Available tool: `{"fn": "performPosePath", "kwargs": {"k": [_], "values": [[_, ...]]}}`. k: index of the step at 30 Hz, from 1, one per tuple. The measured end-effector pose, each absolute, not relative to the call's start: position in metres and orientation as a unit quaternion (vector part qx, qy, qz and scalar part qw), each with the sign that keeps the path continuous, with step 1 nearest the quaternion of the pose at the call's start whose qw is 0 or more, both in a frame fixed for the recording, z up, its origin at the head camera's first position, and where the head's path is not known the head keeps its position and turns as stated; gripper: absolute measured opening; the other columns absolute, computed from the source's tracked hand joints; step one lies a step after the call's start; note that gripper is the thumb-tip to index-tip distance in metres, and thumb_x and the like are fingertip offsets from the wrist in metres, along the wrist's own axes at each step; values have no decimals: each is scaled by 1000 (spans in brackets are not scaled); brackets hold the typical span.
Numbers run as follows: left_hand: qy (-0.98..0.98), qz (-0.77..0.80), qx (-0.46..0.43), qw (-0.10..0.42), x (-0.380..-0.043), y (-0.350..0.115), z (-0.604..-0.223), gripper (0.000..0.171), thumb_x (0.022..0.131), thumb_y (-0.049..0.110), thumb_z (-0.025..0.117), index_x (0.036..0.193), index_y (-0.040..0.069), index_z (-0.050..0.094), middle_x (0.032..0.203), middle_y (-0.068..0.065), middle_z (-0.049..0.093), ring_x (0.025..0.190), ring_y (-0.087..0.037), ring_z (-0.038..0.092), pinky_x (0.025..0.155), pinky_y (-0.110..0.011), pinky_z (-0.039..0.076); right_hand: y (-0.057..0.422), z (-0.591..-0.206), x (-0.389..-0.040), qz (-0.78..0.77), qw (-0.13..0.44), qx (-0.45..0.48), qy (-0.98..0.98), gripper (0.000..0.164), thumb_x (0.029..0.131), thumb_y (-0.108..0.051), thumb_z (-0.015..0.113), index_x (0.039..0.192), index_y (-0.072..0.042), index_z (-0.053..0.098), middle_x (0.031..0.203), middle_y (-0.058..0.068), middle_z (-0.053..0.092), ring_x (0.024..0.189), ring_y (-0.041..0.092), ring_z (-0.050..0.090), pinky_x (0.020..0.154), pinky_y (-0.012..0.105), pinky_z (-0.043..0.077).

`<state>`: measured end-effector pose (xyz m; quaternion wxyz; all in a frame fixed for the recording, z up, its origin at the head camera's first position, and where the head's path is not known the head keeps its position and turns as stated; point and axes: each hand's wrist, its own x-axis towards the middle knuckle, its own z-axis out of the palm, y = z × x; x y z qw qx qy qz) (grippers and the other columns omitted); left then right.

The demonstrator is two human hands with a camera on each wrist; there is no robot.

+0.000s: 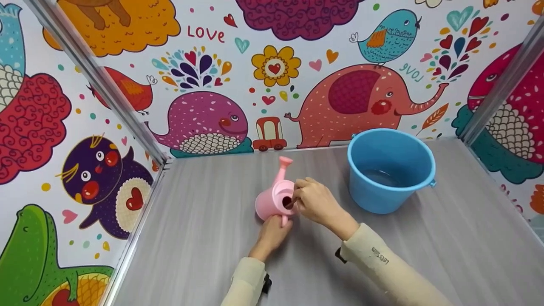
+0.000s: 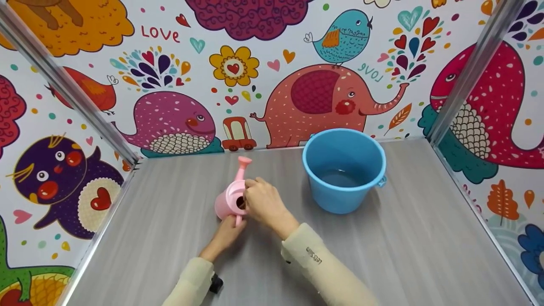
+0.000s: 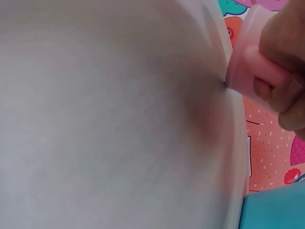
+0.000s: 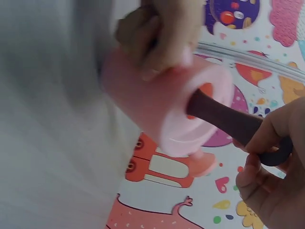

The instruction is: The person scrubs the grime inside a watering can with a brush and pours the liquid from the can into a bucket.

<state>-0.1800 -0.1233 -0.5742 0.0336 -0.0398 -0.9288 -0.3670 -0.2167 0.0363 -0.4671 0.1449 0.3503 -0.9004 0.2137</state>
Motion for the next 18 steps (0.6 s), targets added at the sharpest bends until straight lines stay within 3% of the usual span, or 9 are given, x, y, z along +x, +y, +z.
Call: {"fn": "performPosePath", "kwargs": {"k": [18], "values": [[-930,-362,-43,31,-177,-122,-576,34,87,19,60,62,17,38,59,8,34,54,-8,32,52,-26,28,36,-484,-216,262,65,352,-896,13,82,-1,67,87,-4,78,86,7,67,76,20,65,72,36,57]]}}
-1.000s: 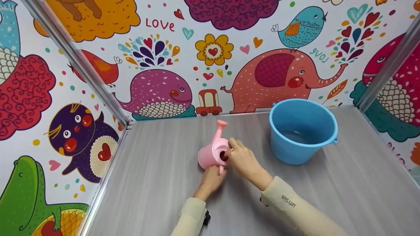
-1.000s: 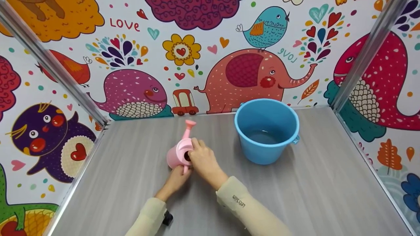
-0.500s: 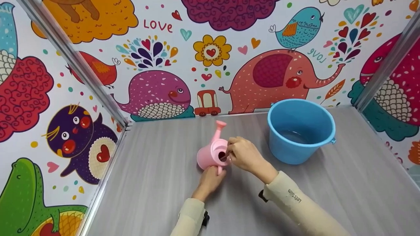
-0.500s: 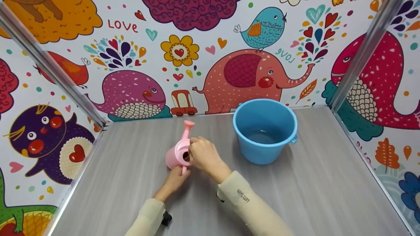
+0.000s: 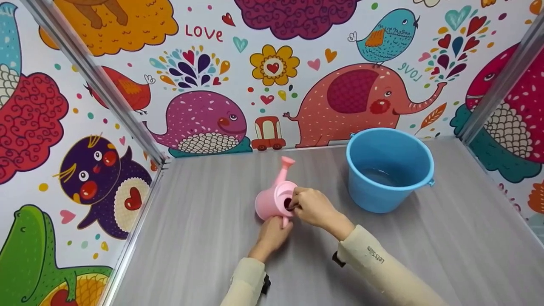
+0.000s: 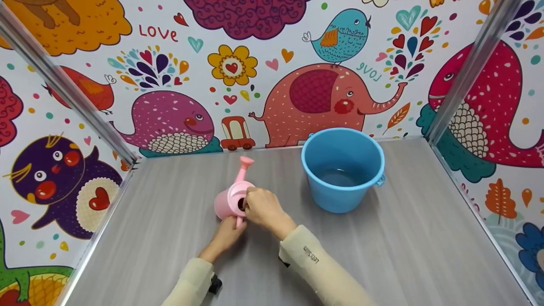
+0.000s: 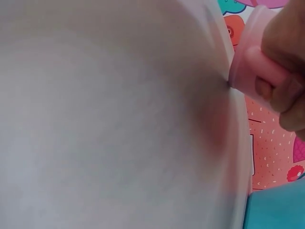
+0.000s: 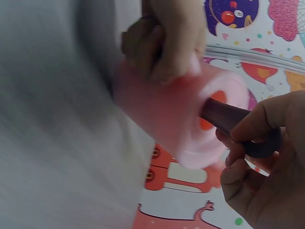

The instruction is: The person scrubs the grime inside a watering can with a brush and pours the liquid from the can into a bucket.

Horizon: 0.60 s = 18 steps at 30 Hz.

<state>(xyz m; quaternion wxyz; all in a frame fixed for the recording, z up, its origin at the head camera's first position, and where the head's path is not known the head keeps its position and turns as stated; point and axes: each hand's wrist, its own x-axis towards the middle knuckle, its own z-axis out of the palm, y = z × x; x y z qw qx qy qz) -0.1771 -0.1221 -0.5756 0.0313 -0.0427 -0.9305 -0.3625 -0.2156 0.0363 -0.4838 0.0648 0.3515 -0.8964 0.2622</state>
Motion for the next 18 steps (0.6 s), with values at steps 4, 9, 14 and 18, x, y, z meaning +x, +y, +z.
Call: {"fn": "performPosePath", "kwargs": {"k": [4,9,14,18], "values": [[-934,-350,-51,42,-176,-122,-575,36,87,19,59,61,19,34,58,9,30,54,-9,30,53,-26,27,37,-486,-216,277,39,359,-890,16,82,0,64,88,-4,78,89,7,66,80,20,66,74,37,57],[-937,-338,-62,60,-176,-122,-576,37,86,18,59,60,19,32,59,7,30,56,-12,32,54,-31,32,42,-487,-218,303,-10,392,-869,18,85,-2,63,95,-2,78,96,8,66,88,21,64,81,38,57],[-940,-331,-68,53,-176,-123,-579,34,88,18,59,63,18,36,62,4,39,59,-13,39,58,-36,42,49,-487,-222,346,-59,405,-844,15,91,-9,67,100,-3,77,100,7,66,91,19,61,83,35,55],[-937,-341,-64,46,-177,-123,-578,33,89,19,59,64,18,37,61,5,38,58,-11,38,56,-31,38,56,-483,-227,407,-89,391,-821,17,94,-13,66,100,0,76,99,8,66,91,17,59,81,27,53]]}}
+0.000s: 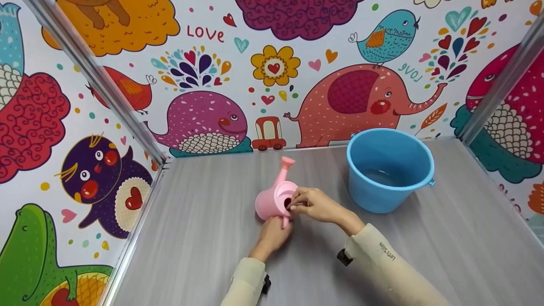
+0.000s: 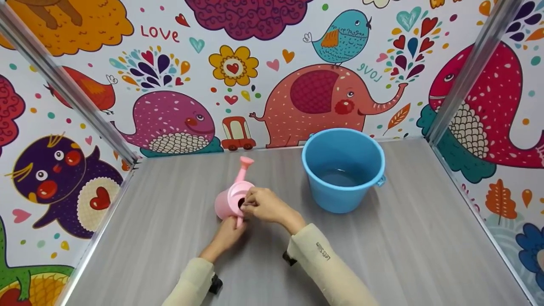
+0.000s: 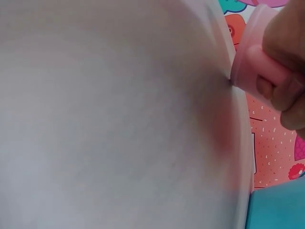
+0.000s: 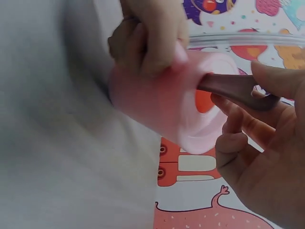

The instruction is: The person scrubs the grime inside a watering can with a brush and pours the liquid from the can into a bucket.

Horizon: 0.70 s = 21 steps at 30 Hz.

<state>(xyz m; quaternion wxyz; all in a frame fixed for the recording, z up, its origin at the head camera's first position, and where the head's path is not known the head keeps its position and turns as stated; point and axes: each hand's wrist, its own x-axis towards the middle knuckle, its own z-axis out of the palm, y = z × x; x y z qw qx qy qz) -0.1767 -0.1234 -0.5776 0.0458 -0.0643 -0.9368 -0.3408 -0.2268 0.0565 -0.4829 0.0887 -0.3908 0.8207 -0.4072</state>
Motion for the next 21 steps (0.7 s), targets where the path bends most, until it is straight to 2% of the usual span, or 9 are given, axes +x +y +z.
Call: {"fn": "performPosePath", "kwargs": {"k": [6,10,15,18,21], "values": [[-930,-362,-52,43,-178,-124,-577,36,87,18,60,60,19,35,57,8,32,53,-10,34,54,-28,32,69,-477,-232,-483,118,-342,797,23,98,-16,59,102,0,75,100,12,65,94,18,56,83,28,48],[-929,-364,-55,45,-178,-124,-577,36,86,17,60,60,19,34,57,9,31,53,-10,32,53,-27,30,73,-475,-233,-488,144,-329,796,25,100,-18,56,105,-1,75,99,13,63,90,17,54,79,27,46],[-929,-363,-54,50,-178,-124,-577,36,85,17,59,60,20,33,58,9,30,55,-11,32,55,-27,30,74,-474,-232,-477,170,-338,793,28,99,-19,54,109,-2,74,97,17,63,82,14,54,68,25,48],[-928,-366,-52,54,-177,-123,-578,36,85,15,60,61,19,33,60,8,30,56,-11,32,56,-28,30,71,-475,-229,-475,180,-348,788,30,98,-19,53,113,-1,72,103,19,65,85,14,55,69,27,51],[-929,-364,-53,48,-177,-122,-578,34,87,12,60,62,17,37,61,8,32,58,-10,34,56,-27,31,65,-479,-226,-460,182,-355,793,30,97,-20,54,114,-2,72,108,15,66,88,14,55,72,27,52]]}}
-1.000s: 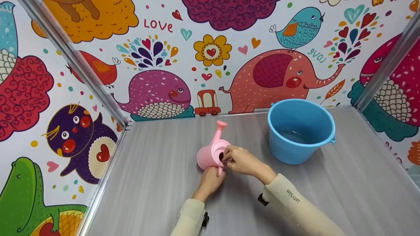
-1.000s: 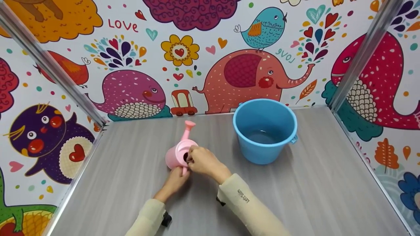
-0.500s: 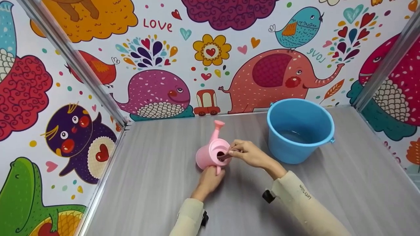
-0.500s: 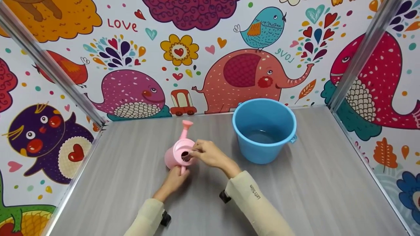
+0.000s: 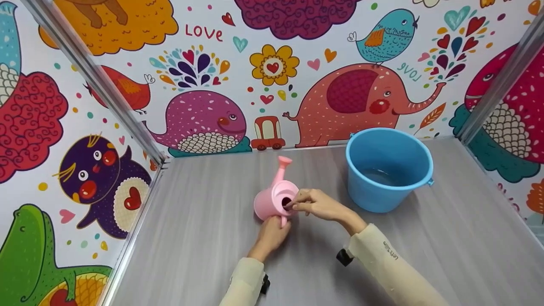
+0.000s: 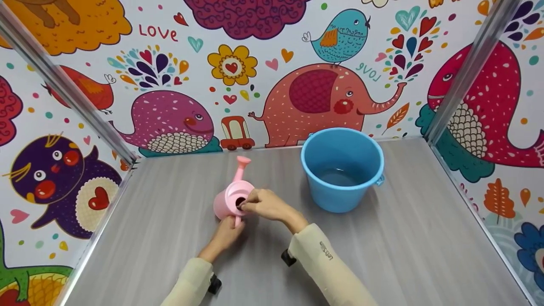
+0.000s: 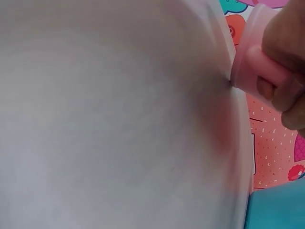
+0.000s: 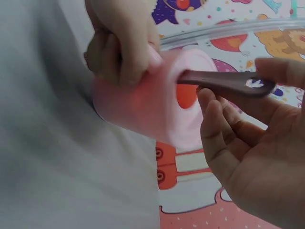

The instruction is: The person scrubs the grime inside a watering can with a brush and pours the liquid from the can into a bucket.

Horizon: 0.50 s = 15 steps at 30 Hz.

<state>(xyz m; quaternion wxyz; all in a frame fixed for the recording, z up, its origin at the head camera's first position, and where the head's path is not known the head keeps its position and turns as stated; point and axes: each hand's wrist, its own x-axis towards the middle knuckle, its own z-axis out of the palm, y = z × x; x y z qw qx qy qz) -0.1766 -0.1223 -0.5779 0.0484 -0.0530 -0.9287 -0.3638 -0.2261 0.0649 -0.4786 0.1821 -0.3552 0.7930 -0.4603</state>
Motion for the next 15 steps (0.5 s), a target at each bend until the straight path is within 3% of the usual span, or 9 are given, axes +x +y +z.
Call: {"fn": "performPosePath", "kwargs": {"k": [7,11,15], "values": [[-934,-353,-49,26,-177,-122,-578,13,92,13,61,81,6,63,67,1,51,63,-12,43,60,-30,40,53,-485,-224,-413,156,-373,816,28,99,-20,57,111,0,73,102,12,65,87,13,52,73,22,46],[-934,-353,-48,37,-178,-122,-577,24,90,15,60,68,11,53,63,2,47,60,-13,41,59,-32,39,54,-485,-225,-433,162,-361,810,29,100,-20,56,117,-2,71,107,13,70,88,16,58,76,24,50],[-932,-358,-44,39,-177,-122,-578,36,87,18,59,60,20,34,58,8,32,55,-10,34,55,-28,32,59,-488,-226,-477,186,-341,788,31,101,-20,54,122,-3,69,119,15,71,101,26,67,89,36,56]]}}
